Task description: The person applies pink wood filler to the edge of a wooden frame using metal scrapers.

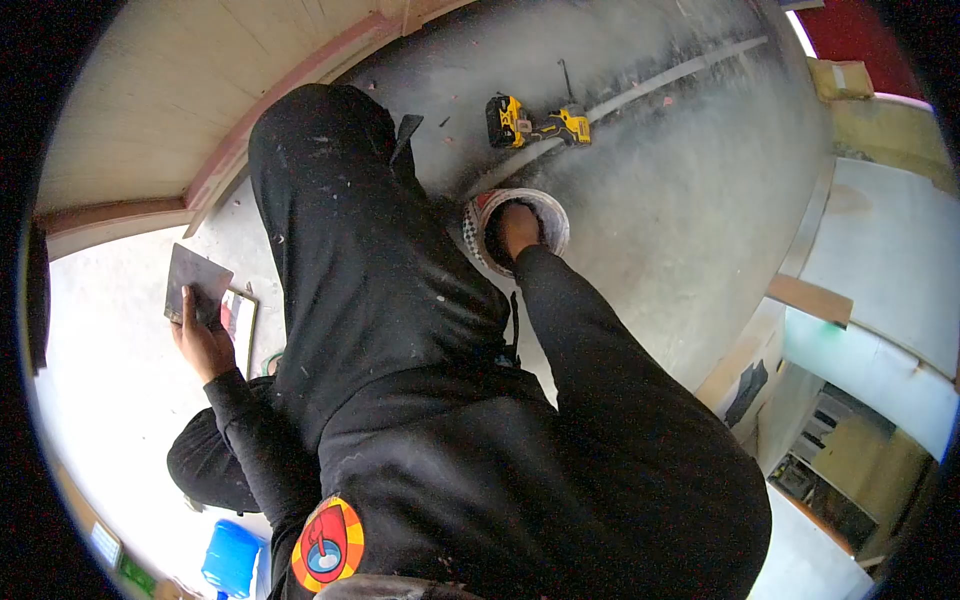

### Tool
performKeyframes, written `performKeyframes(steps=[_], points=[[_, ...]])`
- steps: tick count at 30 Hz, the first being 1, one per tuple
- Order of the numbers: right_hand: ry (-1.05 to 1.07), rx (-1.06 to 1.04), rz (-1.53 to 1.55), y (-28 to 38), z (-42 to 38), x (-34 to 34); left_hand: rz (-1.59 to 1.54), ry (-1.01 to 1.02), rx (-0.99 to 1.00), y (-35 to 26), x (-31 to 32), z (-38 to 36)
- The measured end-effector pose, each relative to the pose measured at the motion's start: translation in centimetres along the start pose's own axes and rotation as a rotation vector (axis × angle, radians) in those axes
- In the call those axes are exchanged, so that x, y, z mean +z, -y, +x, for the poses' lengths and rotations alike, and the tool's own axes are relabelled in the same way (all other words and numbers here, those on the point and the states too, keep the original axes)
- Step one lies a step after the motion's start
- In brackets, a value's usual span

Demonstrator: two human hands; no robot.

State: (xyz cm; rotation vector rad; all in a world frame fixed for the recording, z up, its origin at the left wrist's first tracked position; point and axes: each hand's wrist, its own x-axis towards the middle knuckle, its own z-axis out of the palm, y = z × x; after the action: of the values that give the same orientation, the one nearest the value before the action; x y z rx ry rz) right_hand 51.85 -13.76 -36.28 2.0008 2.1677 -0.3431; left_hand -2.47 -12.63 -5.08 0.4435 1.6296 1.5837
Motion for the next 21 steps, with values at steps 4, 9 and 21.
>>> performKeyframes(steps=[4,9,21], points=[[-0.054,0.101,0.150,2.4,0.2,-0.9,0.063,0.015,0.091,0.7,-0.4,0.2],[0.127,0.094,0.225,2.6,-0.9,-5.2,0.026,-0.008,0.005,0.0,0.3,-0.2],[0.069,0.307,0.588,4.0,-7.1,-18.9,0.062,0.015,0.076,0.6,-0.5,0.3]])
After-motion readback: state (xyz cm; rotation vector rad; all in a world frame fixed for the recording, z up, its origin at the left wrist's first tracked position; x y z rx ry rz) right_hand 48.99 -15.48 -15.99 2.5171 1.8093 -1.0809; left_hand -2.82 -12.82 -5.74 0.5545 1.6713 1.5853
